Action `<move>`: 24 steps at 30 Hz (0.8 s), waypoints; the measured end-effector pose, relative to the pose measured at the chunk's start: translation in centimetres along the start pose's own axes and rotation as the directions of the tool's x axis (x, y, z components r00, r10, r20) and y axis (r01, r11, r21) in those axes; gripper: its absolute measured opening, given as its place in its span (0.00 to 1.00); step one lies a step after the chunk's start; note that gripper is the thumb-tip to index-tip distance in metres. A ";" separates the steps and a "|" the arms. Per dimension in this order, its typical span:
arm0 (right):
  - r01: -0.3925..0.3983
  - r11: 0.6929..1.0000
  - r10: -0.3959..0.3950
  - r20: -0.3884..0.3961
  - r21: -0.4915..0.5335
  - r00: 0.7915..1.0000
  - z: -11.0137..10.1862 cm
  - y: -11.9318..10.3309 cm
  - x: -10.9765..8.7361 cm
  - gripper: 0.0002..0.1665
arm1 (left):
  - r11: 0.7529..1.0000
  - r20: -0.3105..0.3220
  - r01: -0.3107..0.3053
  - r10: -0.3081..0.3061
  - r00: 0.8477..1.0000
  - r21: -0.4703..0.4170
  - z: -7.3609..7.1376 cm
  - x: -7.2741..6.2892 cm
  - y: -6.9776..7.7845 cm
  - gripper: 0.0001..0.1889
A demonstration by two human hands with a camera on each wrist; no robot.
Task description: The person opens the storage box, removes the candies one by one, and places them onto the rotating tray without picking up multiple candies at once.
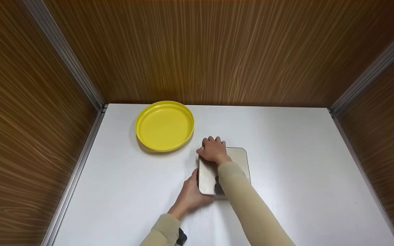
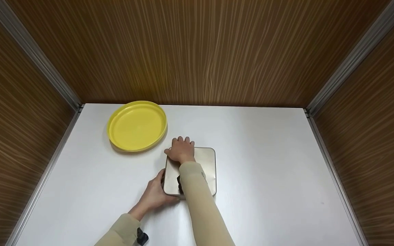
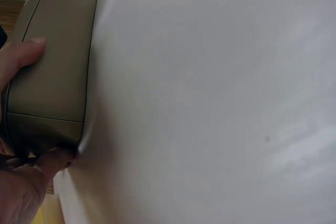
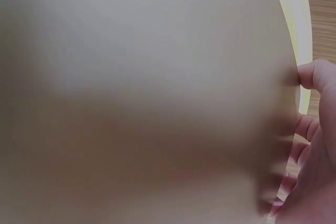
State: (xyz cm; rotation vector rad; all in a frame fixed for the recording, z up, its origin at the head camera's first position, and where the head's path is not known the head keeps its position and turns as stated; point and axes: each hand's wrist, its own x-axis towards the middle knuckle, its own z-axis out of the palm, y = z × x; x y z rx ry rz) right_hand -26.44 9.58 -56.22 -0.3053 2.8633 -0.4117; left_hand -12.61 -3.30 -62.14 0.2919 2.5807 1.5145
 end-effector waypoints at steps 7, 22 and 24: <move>-0.047 0.996 0.044 0.039 0.078 0.998 0.0 0.4 0.1 0.22 | 1.000 0.015 -0.015 0.015 1.000 -0.007 0.3 0.0 0.1 0.59; -0.069 0.992 0.065 0.038 0.105 0.997 0.0 0.1 0.0 0.23 | 0.999 0.034 0.041 -0.040 0.999 -0.019 0.3 -0.2 0.1 0.61; -0.074 0.992 0.070 0.036 0.103 0.997 0.1 0.0 0.0 0.23 | 0.999 0.034 0.038 -0.038 0.999 -0.020 0.3 -0.2 0.1 0.61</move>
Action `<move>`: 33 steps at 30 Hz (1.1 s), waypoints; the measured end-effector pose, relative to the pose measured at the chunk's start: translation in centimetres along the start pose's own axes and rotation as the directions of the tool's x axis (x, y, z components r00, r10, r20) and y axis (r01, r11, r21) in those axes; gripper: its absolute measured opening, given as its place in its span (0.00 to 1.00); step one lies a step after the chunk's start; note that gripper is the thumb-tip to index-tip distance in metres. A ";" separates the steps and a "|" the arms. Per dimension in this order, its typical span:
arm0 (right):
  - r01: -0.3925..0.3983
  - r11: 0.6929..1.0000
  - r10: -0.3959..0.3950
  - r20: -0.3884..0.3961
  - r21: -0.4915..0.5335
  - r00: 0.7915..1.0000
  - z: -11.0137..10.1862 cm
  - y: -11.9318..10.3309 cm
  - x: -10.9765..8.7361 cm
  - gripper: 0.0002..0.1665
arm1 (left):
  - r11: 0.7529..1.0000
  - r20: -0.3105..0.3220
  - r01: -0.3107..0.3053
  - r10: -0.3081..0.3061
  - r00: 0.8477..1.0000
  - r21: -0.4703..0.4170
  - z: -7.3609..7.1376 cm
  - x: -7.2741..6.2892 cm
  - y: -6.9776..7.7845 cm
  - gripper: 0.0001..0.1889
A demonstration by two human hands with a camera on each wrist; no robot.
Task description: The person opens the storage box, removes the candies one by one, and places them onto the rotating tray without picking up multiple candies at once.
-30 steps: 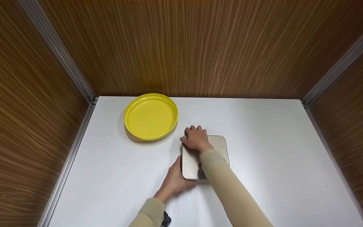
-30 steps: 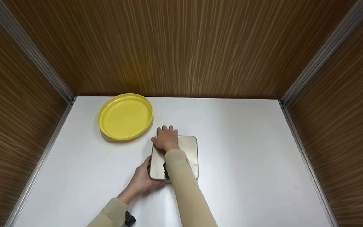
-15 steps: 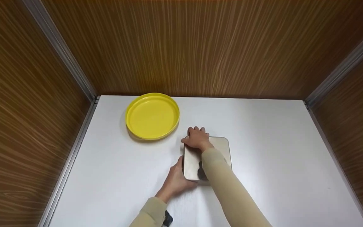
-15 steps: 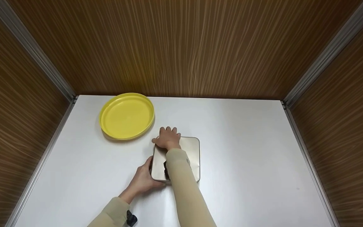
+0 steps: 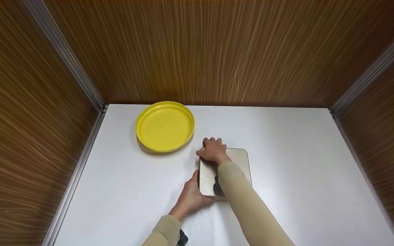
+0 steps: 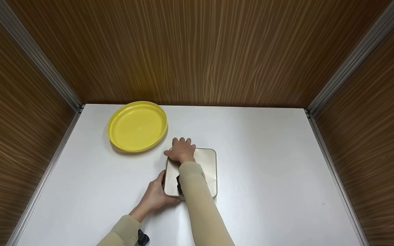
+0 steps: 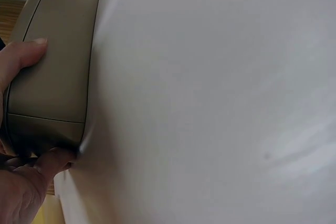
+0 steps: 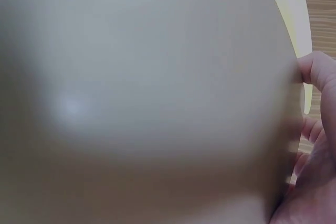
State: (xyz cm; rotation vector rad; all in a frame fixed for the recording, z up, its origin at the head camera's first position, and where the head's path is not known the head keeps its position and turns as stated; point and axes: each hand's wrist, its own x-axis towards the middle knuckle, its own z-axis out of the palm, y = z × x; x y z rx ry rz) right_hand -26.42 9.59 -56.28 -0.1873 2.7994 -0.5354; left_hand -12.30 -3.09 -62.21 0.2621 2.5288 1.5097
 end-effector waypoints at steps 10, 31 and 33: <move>-0.011 1.000 0.012 -0.015 0.009 1.000 0.1 0.2 0.0 0.22 | 0.999 -0.006 -0.032 0.032 0.999 0.010 0.3 0.0 0.0 0.60; -0.020 0.997 0.021 -0.003 0.077 1.000 -0.7 -0.8 0.3 0.21 | 0.997 -0.030 -0.082 0.082 0.996 -0.004 -0.2 0.0 -0.3 0.61; 0.001 0.998 -0.001 -0.010 0.066 1.000 -0.6 -0.9 0.3 0.18 | 0.994 -0.034 -0.109 0.109 0.993 0.005 -0.2 0.1 -0.4 0.62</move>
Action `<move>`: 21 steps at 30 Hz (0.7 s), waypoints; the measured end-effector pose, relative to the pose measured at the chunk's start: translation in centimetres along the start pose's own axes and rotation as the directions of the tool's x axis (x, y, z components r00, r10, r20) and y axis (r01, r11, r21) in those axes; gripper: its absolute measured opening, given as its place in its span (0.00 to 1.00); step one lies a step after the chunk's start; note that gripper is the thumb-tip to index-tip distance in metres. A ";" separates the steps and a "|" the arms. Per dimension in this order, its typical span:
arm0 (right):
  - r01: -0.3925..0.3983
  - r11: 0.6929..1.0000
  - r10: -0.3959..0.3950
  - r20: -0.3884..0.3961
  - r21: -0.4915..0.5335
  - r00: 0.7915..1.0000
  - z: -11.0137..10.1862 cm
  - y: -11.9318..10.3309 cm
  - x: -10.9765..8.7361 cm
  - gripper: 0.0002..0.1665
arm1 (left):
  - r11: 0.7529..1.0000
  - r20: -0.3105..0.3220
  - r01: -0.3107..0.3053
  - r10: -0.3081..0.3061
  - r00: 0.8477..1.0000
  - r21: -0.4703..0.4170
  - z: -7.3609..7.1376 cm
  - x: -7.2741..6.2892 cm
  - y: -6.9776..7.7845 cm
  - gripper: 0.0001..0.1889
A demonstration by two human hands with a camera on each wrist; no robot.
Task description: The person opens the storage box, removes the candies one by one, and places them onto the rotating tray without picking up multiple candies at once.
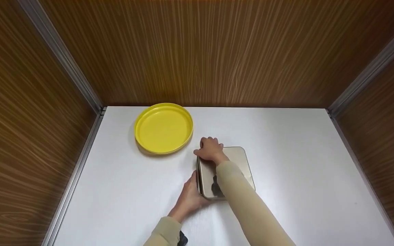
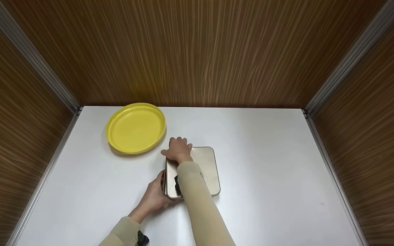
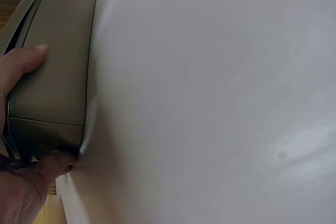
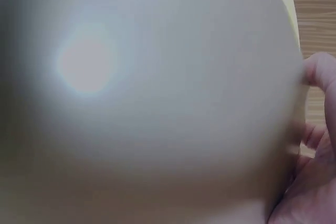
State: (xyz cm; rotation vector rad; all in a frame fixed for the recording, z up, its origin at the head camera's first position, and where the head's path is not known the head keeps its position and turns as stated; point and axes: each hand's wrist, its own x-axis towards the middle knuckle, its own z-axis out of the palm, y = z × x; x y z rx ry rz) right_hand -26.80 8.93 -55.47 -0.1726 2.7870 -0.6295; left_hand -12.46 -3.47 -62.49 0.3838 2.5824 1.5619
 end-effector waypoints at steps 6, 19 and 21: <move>0.014 1.000 -0.014 -0.027 -0.007 1.000 0.2 0.3 0.0 0.18 | 1.000 0.014 -0.018 0.017 1.000 0.015 0.1 0.2 -0.2 0.64; 0.007 0.997 -0.003 -0.053 0.070 0.999 0.3 1.4 0.3 0.23 | 1.000 0.055 0.020 -0.021 0.998 0.004 -0.7 0.0 0.2 0.64; 0.014 0.997 -0.010 -0.056 0.079 0.998 0.2 1.6 0.4 0.24 | 0.999 0.082 0.041 -0.039 0.996 -0.018 -1.0 0.0 0.2 0.63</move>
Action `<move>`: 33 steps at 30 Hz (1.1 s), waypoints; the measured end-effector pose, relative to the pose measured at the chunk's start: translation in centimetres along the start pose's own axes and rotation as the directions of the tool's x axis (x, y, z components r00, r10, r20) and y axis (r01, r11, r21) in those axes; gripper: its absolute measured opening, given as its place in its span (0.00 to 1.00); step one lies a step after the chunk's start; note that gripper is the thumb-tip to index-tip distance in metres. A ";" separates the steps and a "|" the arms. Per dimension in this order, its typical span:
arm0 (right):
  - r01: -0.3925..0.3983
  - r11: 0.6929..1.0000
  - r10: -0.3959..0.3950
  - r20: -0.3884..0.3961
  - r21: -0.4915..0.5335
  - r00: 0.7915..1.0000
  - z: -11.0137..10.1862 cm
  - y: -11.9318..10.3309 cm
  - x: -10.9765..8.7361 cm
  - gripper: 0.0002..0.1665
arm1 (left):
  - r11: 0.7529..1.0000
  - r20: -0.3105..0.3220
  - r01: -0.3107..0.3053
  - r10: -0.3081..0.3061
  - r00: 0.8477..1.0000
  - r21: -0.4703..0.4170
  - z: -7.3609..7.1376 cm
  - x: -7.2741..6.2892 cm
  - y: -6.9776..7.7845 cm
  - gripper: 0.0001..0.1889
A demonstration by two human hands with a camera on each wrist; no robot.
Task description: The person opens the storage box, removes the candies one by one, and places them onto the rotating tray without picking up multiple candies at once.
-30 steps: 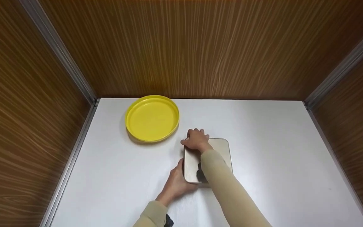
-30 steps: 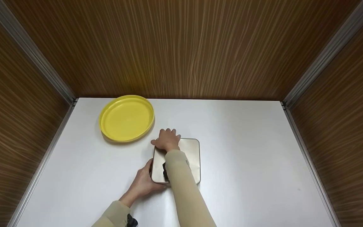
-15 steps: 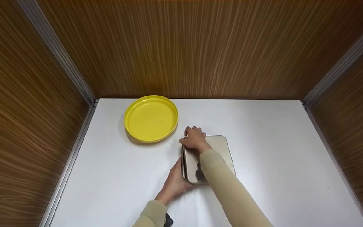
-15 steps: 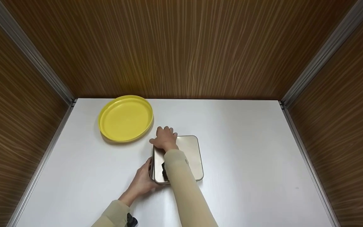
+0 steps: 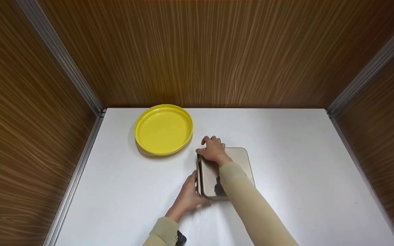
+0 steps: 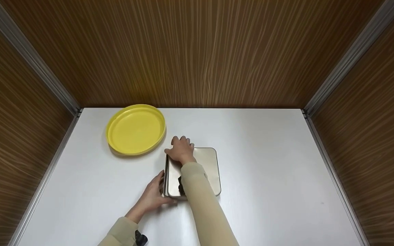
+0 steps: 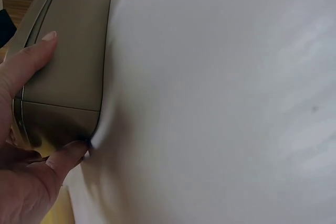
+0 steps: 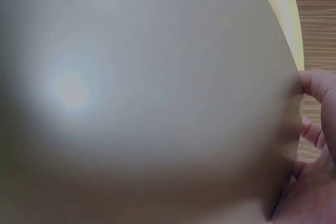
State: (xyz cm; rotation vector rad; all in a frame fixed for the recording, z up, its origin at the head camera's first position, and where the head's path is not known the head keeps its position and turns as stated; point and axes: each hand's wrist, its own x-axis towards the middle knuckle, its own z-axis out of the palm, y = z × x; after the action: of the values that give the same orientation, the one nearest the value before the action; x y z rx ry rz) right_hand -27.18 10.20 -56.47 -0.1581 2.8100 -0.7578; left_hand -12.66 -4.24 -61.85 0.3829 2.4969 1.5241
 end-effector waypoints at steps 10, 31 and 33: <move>0.092 0.992 -0.087 -0.061 0.084 0.994 -1.7 0.5 -0.9 0.27 | 0.988 0.100 0.076 -0.062 0.993 -0.138 -2.0 -0.2 0.0 0.61; 0.072 0.989 -0.042 -0.223 0.131 0.974 -6.5 6.2 -10.2 0.32 | 0.991 -0.147 0.035 -0.054 0.988 -0.131 -4.1 0.0 2.9 0.27; 0.029 0.991 0.001 -0.224 0.128 0.975 -6.7 7.2 -10.9 0.33 | 0.992 -0.151 0.027 -0.046 0.987 -0.122 -4.1 0.1 3.3 0.25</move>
State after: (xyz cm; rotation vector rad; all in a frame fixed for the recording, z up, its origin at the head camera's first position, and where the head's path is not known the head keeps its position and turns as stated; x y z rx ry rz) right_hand -18.55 21.38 -52.38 -0.0743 2.9578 -1.0181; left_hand -13.61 -6.21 -57.08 0.2064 2.4923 1.7401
